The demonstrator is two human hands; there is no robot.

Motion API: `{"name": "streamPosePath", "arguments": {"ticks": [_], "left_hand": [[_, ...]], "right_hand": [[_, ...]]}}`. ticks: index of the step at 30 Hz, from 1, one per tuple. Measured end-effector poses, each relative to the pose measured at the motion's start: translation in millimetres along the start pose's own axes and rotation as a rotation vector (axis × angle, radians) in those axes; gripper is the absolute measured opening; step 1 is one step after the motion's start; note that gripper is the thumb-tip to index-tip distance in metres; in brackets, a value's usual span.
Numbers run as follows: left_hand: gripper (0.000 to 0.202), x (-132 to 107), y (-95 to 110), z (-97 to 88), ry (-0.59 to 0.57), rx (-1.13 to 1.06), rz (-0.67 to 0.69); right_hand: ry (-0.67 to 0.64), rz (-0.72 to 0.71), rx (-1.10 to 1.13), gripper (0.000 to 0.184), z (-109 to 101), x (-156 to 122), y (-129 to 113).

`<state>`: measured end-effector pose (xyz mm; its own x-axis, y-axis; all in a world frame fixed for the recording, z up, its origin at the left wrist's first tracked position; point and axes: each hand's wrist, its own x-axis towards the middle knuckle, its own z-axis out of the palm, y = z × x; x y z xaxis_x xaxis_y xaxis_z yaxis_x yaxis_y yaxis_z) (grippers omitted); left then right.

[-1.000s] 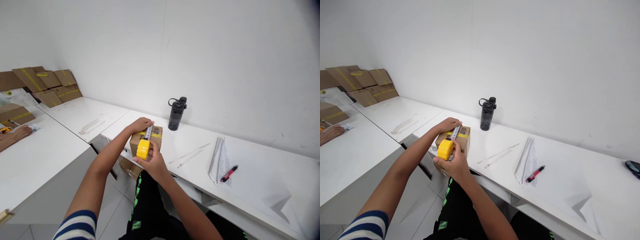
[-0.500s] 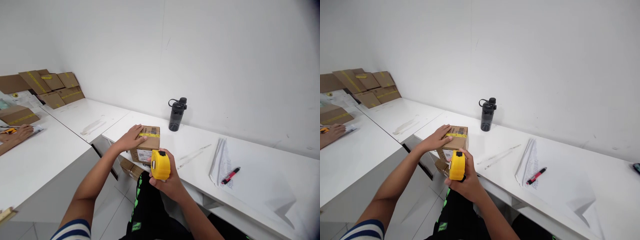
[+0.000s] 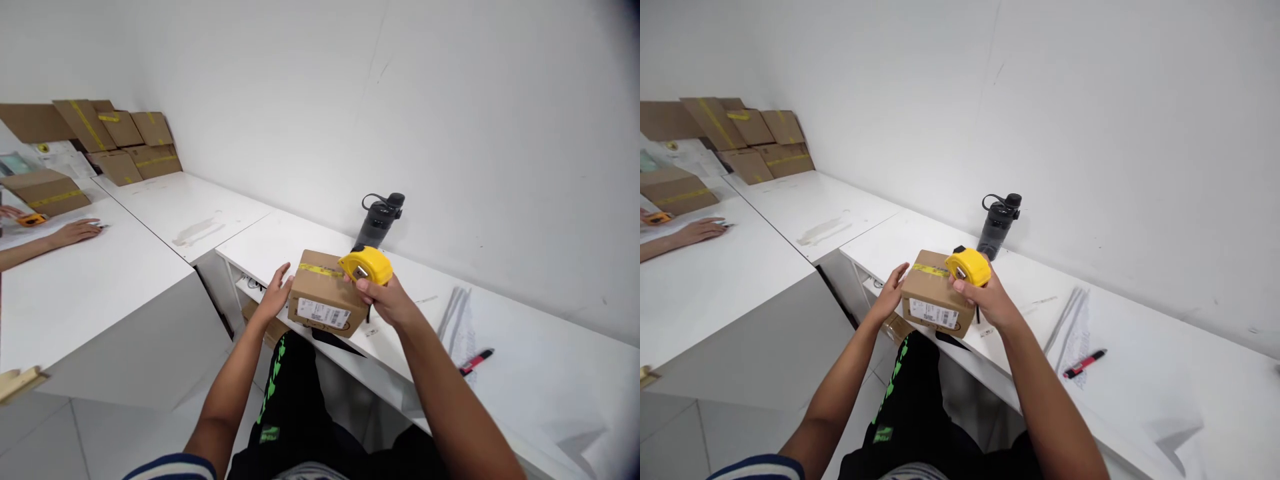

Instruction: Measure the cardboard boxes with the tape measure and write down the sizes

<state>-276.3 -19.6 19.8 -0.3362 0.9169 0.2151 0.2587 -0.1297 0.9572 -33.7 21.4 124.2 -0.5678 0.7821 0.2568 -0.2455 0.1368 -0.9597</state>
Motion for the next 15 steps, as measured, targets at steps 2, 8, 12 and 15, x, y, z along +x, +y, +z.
{"name": "streamPosePath", "arguments": {"ticks": [2,8,12,15], "left_hand": [[0.047,1,22,7.1,0.136,-0.018,0.040],[0.046,-15,123,16.4,-0.162,0.025,0.174],[0.049,-16,158,35.6,-0.439,0.016,0.175],[0.053,-10,161,43.3,-0.517,-0.028,0.098]], "right_hand": [[-0.042,-0.016,-0.034,0.050,-8,1,-10],[-0.109,-0.012,-0.103,0.072,-18,-17,-26],[-0.040,-0.003,-0.233,0.067,-16,-20,-32],[-0.038,-0.003,-0.253,0.063,-16,-21,-39]]}}
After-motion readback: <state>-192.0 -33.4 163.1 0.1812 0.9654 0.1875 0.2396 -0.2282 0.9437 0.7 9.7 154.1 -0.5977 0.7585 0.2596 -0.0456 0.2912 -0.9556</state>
